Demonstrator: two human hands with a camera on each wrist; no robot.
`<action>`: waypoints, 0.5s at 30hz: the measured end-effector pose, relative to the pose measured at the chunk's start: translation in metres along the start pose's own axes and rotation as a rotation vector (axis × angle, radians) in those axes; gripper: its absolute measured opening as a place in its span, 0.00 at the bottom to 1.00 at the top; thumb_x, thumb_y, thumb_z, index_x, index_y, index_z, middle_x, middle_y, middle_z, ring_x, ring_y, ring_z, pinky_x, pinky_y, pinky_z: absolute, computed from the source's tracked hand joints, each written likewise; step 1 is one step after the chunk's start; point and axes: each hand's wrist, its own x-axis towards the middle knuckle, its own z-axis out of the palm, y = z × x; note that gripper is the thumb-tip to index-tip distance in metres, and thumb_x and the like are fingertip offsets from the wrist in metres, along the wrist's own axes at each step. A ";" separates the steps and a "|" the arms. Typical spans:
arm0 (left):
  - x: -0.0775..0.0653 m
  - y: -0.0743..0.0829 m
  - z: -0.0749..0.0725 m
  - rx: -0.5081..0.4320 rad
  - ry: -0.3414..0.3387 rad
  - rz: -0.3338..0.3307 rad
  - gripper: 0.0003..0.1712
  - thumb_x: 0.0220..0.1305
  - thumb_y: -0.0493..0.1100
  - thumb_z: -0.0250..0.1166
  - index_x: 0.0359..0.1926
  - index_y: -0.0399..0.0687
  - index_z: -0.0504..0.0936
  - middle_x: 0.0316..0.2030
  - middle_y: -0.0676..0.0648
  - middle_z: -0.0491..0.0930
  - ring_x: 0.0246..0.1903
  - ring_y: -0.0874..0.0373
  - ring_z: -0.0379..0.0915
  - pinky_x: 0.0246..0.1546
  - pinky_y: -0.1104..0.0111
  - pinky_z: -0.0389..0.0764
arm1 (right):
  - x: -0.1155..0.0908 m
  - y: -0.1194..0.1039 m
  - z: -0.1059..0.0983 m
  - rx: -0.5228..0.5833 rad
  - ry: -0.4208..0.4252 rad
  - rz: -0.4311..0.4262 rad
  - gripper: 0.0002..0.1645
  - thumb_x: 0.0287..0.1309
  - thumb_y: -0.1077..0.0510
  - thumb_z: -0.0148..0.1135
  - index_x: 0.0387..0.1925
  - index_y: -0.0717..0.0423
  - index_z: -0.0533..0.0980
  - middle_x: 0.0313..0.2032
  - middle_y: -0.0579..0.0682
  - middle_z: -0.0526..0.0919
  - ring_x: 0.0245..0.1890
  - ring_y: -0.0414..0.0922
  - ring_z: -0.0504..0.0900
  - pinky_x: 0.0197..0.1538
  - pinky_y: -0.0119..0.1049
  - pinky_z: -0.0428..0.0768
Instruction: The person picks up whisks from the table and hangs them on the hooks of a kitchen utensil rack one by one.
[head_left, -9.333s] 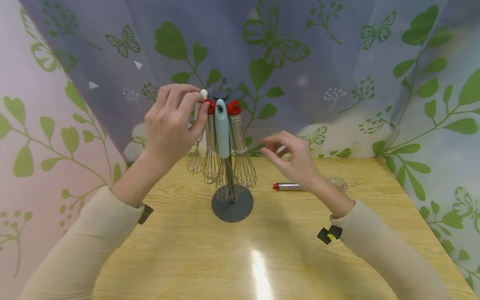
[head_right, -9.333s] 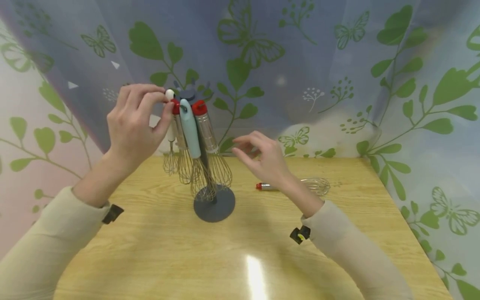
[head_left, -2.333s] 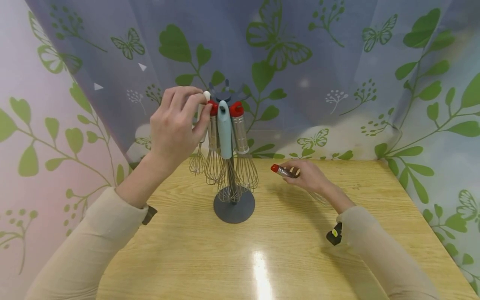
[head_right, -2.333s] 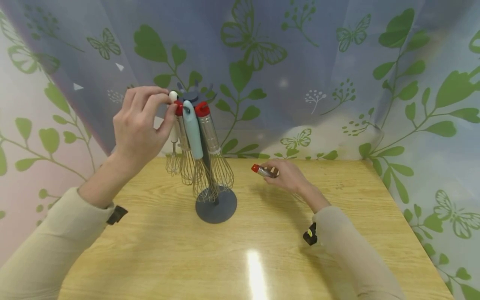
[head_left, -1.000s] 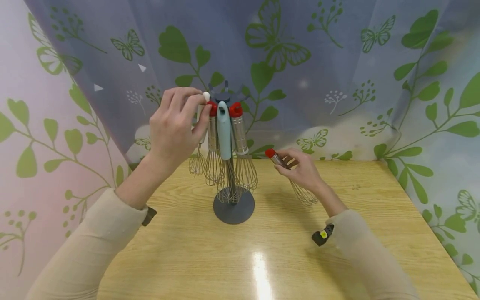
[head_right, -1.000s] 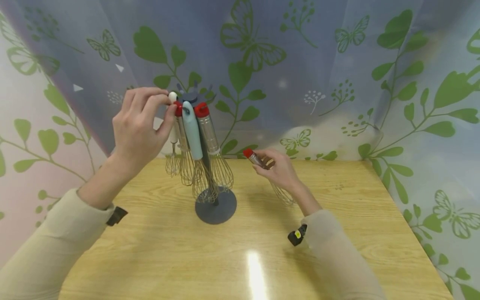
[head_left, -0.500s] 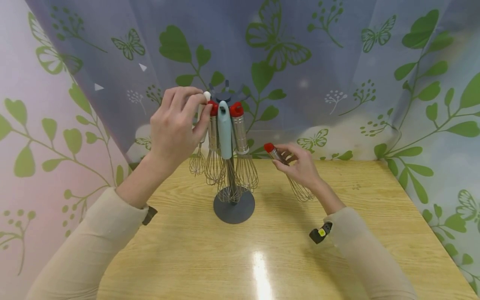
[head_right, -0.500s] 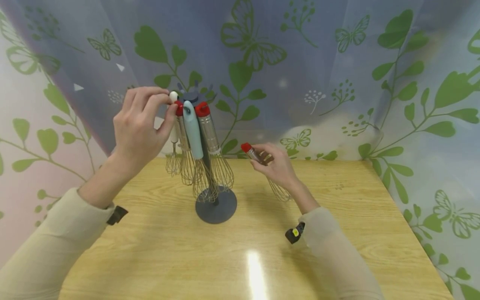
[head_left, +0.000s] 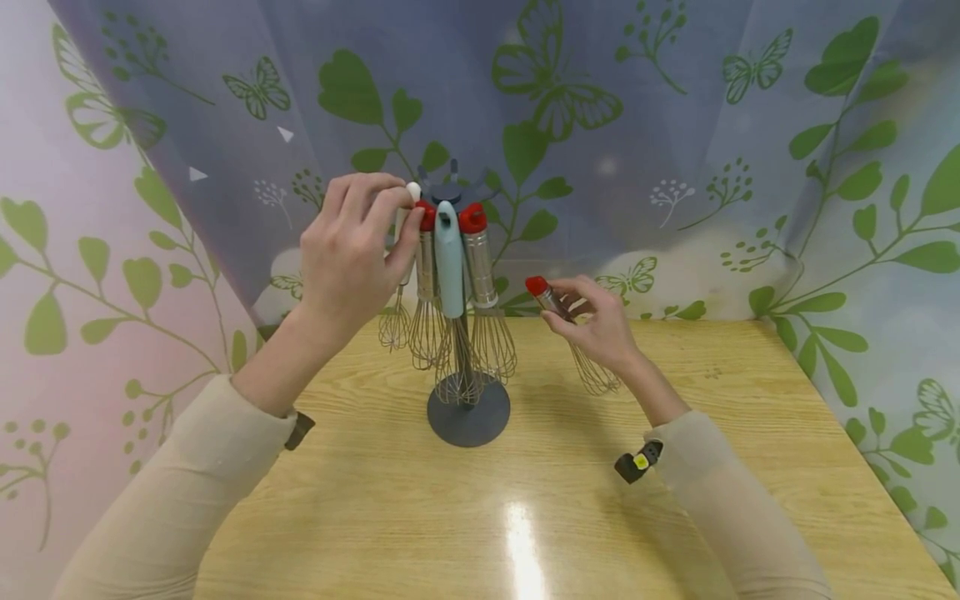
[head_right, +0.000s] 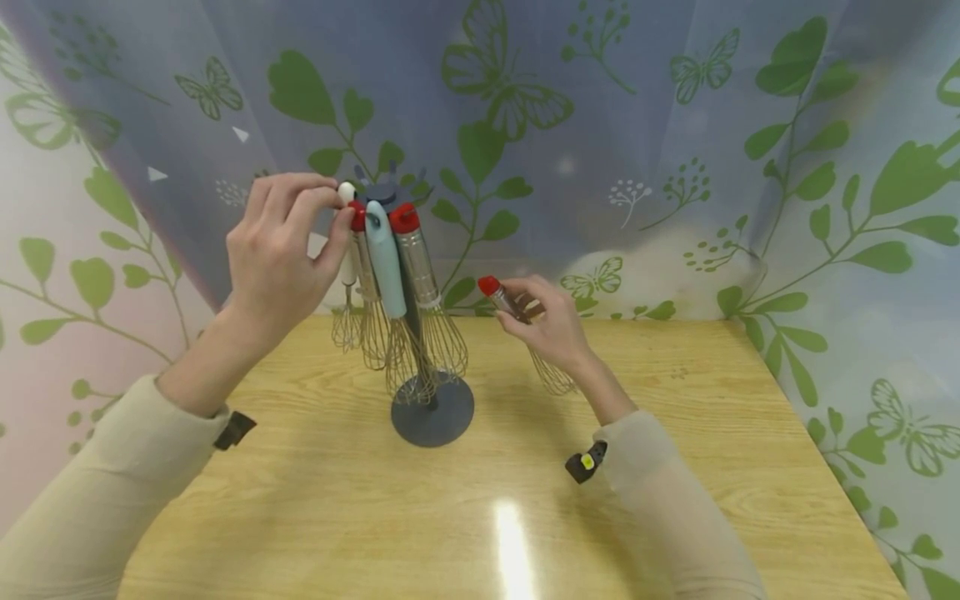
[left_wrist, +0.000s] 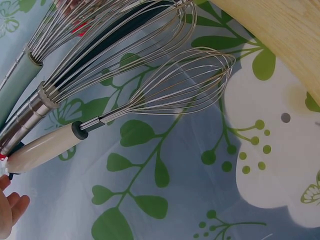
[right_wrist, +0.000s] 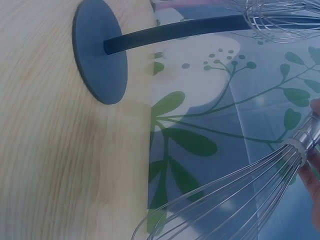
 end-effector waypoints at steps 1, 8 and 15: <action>0.000 0.000 0.000 0.001 0.001 0.001 0.10 0.76 0.42 0.62 0.43 0.37 0.83 0.46 0.38 0.85 0.50 0.41 0.79 0.29 0.54 0.86 | 0.000 -0.001 0.000 0.003 0.003 -0.001 0.24 0.54 0.72 0.75 0.54 0.67 0.83 0.40 0.62 0.87 0.35 0.36 0.83 0.38 0.24 0.86; 0.000 0.000 0.001 0.001 0.007 0.001 0.10 0.76 0.41 0.62 0.43 0.37 0.83 0.46 0.38 0.85 0.50 0.41 0.80 0.28 0.54 0.85 | 0.006 -0.007 0.000 0.018 0.025 -0.029 0.25 0.51 0.73 0.76 0.53 0.68 0.83 0.40 0.64 0.87 0.37 0.32 0.82 0.38 0.20 0.84; 0.001 0.001 0.001 -0.010 0.023 -0.007 0.08 0.75 0.40 0.62 0.43 0.38 0.84 0.45 0.39 0.85 0.49 0.42 0.80 0.28 0.53 0.85 | 0.013 -0.013 -0.002 0.017 0.042 -0.058 0.26 0.49 0.74 0.76 0.52 0.69 0.83 0.39 0.64 0.87 0.35 0.31 0.81 0.38 0.20 0.84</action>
